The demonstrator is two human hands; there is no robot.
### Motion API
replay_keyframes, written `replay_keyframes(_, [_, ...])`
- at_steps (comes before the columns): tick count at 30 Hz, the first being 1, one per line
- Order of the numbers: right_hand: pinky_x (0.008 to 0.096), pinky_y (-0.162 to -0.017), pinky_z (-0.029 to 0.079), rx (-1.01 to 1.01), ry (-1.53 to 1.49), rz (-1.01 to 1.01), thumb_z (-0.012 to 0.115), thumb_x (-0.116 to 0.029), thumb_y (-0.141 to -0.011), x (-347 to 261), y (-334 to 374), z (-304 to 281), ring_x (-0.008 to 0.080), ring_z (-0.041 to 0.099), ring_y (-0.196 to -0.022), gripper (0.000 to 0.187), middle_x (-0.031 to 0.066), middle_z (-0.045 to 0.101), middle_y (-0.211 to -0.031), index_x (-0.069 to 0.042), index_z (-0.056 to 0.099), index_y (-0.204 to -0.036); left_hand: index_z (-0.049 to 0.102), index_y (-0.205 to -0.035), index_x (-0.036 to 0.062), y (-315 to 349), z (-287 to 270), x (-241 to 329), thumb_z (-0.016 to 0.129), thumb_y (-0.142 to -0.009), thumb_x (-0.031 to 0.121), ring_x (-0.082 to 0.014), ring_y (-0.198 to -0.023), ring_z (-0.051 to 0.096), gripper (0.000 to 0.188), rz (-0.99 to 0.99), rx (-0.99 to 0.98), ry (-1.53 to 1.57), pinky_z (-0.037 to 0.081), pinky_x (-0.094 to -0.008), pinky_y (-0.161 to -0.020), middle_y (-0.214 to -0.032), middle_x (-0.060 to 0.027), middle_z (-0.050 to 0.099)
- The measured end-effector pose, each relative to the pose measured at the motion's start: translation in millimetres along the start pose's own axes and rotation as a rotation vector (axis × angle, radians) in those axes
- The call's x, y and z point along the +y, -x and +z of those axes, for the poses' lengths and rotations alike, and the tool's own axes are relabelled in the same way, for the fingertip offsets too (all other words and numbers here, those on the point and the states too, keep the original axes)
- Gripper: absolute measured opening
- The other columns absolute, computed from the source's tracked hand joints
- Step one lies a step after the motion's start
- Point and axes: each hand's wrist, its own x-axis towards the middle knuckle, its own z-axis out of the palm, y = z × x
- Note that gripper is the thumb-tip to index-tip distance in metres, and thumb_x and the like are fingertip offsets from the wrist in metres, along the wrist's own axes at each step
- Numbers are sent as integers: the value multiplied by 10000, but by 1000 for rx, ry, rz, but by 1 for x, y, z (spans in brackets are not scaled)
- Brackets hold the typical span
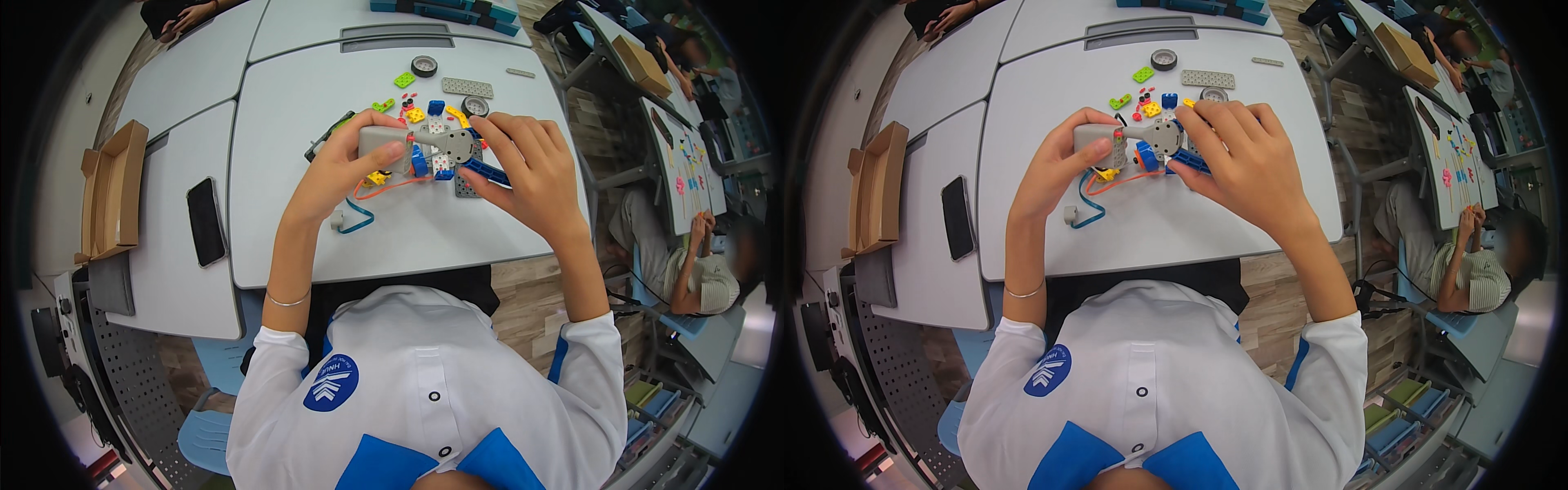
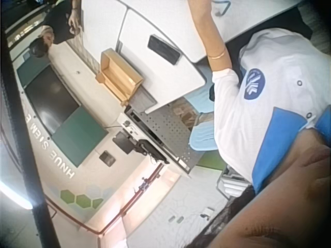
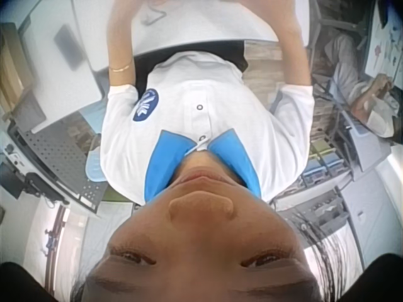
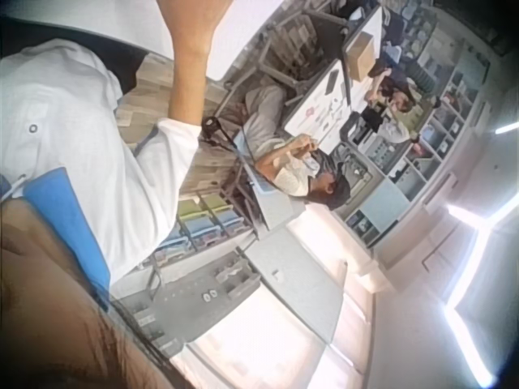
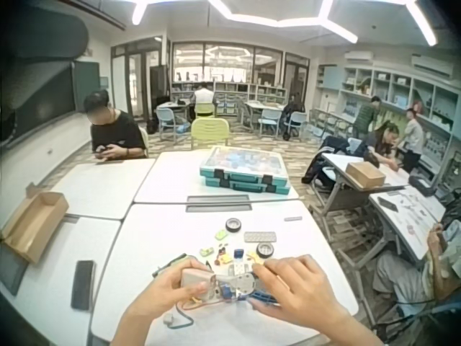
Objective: The person assembles a small educational robotics kit on a white table. They use a blue plastic tool to connect and disconnect colorful plastic components, including gears, beams, and a motor, while occasionally rotating the assembly to access different connection points.
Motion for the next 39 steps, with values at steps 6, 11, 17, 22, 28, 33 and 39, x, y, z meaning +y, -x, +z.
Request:
replay_keyframes(6, [297,-642,476,-35,17,-6,846,-320,-722,-3,0,0,179,629,-767,523,64,648,-963,-23,651,-1106,607,-1152,73,-2,0,0,699,-929,309,-157,-1023,638,337,11,-11,14,493,-293,-924,-1053,-78,656])
replay_keyframes(11, [287,-529,484,-92,-34,5,844,-345,-748,-3,4,-1,171,631,-638,480,66,640,-922,-19,649,-1040,646,-1157,79,-3,0,-7,752,-883,386,-49,-643,547,426,54,8,33,324,-197,-530,-865,-49,643])
replay_keyframes(17, [300,-578,522,-118,-337,121,851,-347,-758,8,5,3,232,662,-686,458,98,640,-911,-27,656,-1021,663,-1156,66,-4,-6,-9,763,-875,370,-96,-709,620,426,47,-24,31,401,-188,-617,-890,-58,641])
replay_keyframes(22, [327,-672,539,-201,-550,254,846,-321,-774,15,6,3,280,663,-751,424,127,633,-891,-19,656,-1002,667,-1150,60,-3,-6,-2,770,-876,323,-112,-827,651,394,47,-64,45,443,-196,-686,-933,-55,628])
replay_keyframes(28, [244,-655,485,-237,-733,352,810,-236,-822,23,9,5,159,610,-718,344,92,634,-859,9,677,-1024,654,-1148,58,-5,-5,11,764,-884,290,-131,-942,653,369,97,-107,43,503,-249,-793,-1045,-78,660])
replay_keyframes(33, [255,-651,513,-288,-890,665,808,-242,-839,46,25,-11,141,641,-687,318,94,676,-829,12,684,-985,633,-1156,42,-5,-58,7,728,-918,297,-154,-996,645,361,188,163,82,501,-282,-883,-1058,-84,675])
replay_keyframes(39, [307,-684,533,-221,-368,521,786,-335,-847,72,35,14,241,670,-746,362,118,686,-864,-2,688,-953,628,-1164,37,-6,-45,8,715,-927,294,-175,-1058,636,360,124,134,132,498,-315,-944,-1056,-101,669])
